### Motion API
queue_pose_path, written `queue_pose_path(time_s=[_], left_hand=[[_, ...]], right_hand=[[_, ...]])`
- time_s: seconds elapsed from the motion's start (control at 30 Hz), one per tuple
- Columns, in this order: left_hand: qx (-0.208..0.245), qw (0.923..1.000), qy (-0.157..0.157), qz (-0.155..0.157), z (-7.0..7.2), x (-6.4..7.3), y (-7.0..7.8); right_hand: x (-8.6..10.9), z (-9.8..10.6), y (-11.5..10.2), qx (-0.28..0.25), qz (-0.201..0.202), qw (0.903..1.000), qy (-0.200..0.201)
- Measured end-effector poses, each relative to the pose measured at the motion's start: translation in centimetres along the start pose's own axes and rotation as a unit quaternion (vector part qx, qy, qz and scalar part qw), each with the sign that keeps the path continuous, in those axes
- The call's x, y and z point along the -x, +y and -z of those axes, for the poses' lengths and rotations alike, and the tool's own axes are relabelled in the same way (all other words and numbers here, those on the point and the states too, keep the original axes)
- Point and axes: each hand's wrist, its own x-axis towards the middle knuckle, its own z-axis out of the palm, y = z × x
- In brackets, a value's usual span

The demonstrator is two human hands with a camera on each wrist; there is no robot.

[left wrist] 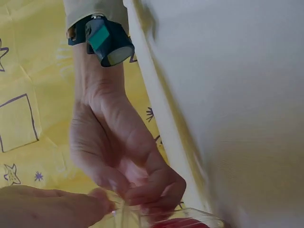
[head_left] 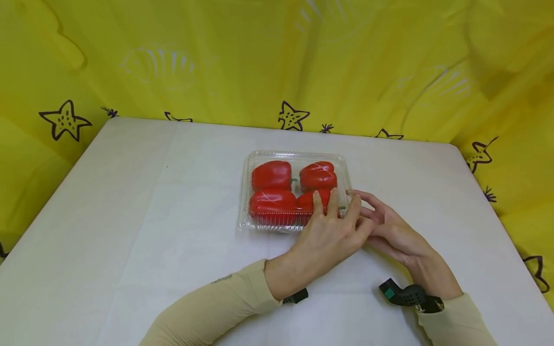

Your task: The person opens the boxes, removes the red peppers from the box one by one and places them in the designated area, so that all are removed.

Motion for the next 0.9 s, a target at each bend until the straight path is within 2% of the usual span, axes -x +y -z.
queue_pose_path(time_s=[0.27,0.47,0.63,0.73,0.9], left_hand=[[0.029,0.9989,-0.018,0.033,1.0,0.2,-1.6],[0.026,0.9935,-0.095,0.056,2.3,0.6,-3.0],[0.051,0.9815,-0.171,0.07,2.8,2.1,-4.6],[0.072,0.9795,-0.171,0.078,2.9,3.6,-5.8],[0.086,0.9847,-0.118,0.095,3.0,6.1,-7.4]], right_hand=[[0.1,0.1,-0.2,-0.014,0.0,0.9999,-0.001],[0.1,0.1,-0.4,-0.016,0.001,0.9999,-0.004],[0.1,0.0,-0.6,-0.001,-0.011,0.9999,0.011],[0.2,0.0,-0.7,0.001,-0.019,0.9996,0.018],[0.2,0.0,-0.8,0.004,-0.026,0.9995,0.019]])
